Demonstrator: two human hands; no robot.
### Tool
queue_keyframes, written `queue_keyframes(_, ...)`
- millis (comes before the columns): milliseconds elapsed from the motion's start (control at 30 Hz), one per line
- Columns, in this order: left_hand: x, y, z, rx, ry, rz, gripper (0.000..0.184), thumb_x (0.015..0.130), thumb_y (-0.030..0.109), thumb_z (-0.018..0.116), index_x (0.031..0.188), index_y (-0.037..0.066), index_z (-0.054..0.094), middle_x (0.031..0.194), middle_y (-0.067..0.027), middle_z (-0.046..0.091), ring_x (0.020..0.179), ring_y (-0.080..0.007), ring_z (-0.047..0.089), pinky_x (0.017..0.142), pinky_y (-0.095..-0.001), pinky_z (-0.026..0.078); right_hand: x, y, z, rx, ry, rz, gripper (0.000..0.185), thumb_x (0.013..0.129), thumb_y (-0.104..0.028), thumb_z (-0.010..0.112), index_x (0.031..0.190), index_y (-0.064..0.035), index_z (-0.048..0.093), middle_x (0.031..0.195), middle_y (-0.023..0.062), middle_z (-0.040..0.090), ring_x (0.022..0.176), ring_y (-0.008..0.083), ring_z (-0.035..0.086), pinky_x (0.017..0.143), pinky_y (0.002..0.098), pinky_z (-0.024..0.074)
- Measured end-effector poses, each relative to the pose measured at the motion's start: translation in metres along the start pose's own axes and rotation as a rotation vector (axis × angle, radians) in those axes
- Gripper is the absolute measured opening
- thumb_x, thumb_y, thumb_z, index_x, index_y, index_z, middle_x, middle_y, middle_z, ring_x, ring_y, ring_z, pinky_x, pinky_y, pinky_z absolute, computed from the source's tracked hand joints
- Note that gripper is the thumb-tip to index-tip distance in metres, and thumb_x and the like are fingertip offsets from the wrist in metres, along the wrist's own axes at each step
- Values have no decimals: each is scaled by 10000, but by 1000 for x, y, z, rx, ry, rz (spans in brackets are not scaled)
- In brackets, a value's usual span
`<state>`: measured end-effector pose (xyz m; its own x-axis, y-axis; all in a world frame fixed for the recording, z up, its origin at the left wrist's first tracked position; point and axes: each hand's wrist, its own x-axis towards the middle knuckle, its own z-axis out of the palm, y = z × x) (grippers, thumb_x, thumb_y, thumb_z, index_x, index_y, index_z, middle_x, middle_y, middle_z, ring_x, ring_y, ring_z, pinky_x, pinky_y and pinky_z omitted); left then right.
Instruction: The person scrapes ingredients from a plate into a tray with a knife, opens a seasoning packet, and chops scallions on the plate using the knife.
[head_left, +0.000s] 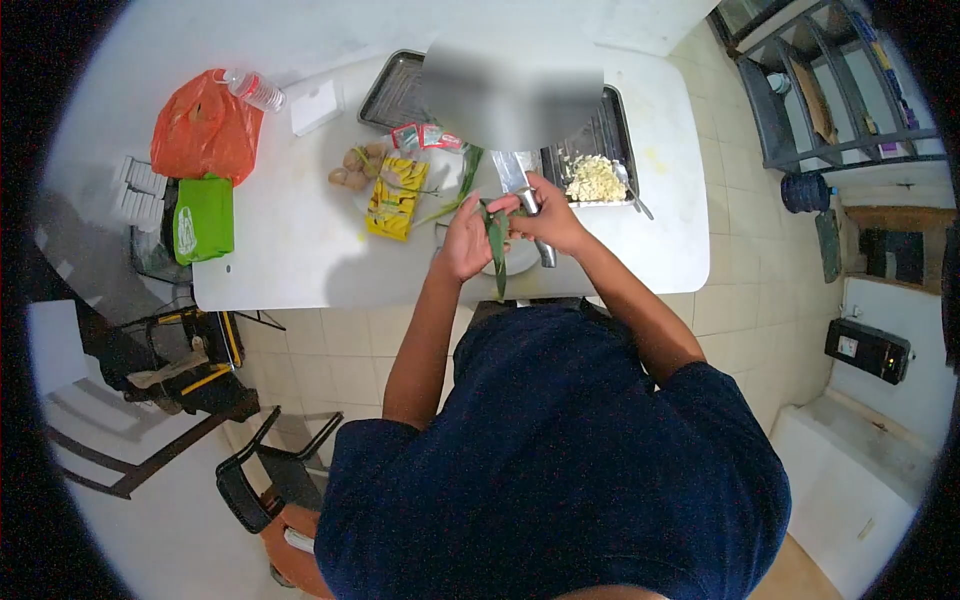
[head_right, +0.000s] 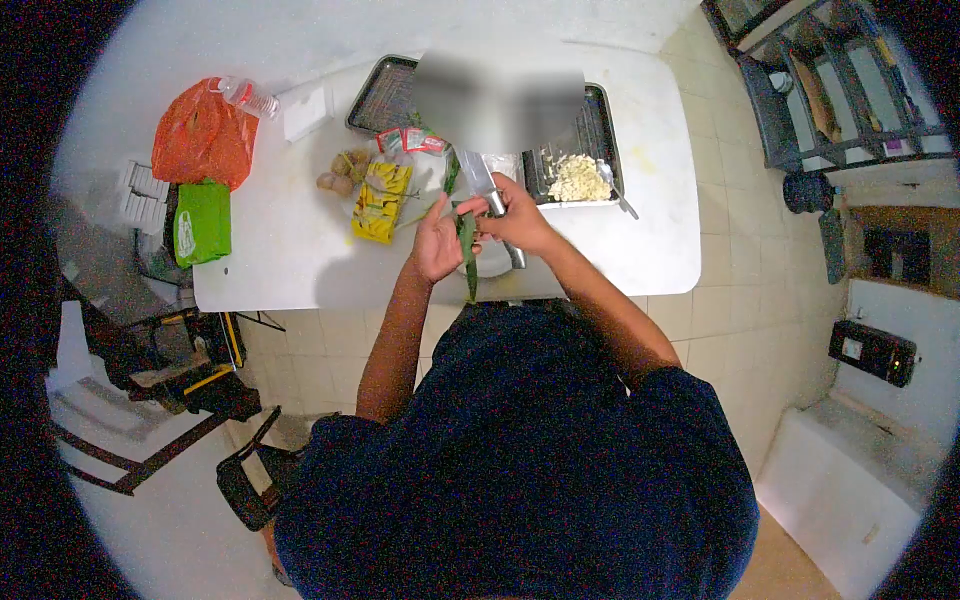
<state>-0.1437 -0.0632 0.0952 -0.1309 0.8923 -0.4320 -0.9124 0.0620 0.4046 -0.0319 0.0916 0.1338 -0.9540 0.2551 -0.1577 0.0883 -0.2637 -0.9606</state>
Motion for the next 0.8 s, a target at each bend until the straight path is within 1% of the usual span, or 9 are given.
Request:
queue_keyframes(67,6,-5,-7,101,55,54,444,994,255,482,1361,7,474,1185,-120,623,953,-209,601,783,-352,497,1,6,0,17,-26,15,430,805,59,623,1199,-56,493,937,61,701,624,82,597,466,220,446)
queue_keyframes(167,-5,-14,-5,566,63,153,424,983,179,525,1376,29,468,1188,-111,617,958,-199,615,801,-334,500,-3,12,-8,1,-78,150,409,820,56,590,1209,-41,513,829,55,647,639,94,604,440,218,448)
queue_keyframes(267,-19,-8,7,460,-68,57,450,964,111,551,1400,67,452,1132,-102,624,892,-191,625,791,-325,499,-9,-2,-11,-49,-74,184,377,813,27,599,1174,-43,517,845,49,642,584,100,595,437,244,450)
queue_keyframes(300,-23,-7,17,401,-63,44,408,965,113,545,1364,82,471,1021,-81,617,780,-168,605,733,-306,490,-9,-4,-15,-74,-61,156,365,831,-6,643,1169,-49,515,888,51,647,639,107,633,444,244,457)
queue_keyframes(400,-21,-10,10,584,-6,79,351,972,123,528,1317,72,486,931,-47,588,684,-136,555,645,-279,459,-7,-6,-11,-84,190,84,365,840,-56,704,1154,-58,517,916,56,660,688,114,659,454,242,464)
queue_keyframes(433,-21,-9,10,606,-26,66,319,978,139,520,1289,73,494,896,-41,580,654,-129,538,617,-272,446,-8,-10,-10,-93,222,40,423,805,-91,782,1143,-54,530,893,32,682,667,66,627,432,197,413)
queue_keyframes(600,-22,-5,20,714,78,-44,243,1007,238,486,1189,79,517,749,-34,553,551,-117,494,519,-261,405,-3,1,-17,-183,73,83,389,795,-62,778,1087,-68,520,852,26,695,668,77,628,456,217,433)
queue_keyframes(700,-23,-17,15,860,185,177,222,970,233,549,1117,66,554,743,-49,558,527,-106,505,497,-282,421,2,20,-19,-139,93,98,401,790,-47,770,1100,-67,518,846,37,693,654,95,625,483,235,474)
queue_keyframes(800,-18,-27,4,1142,304,362,202,954,225,569,1022,38,605,738,-102,593,573,-210,582,554,-351,470,1,41,-18,-172,169,94,366,798,-51,761,1067,-50,513,831,52,688,663,111,634,505,252,483)
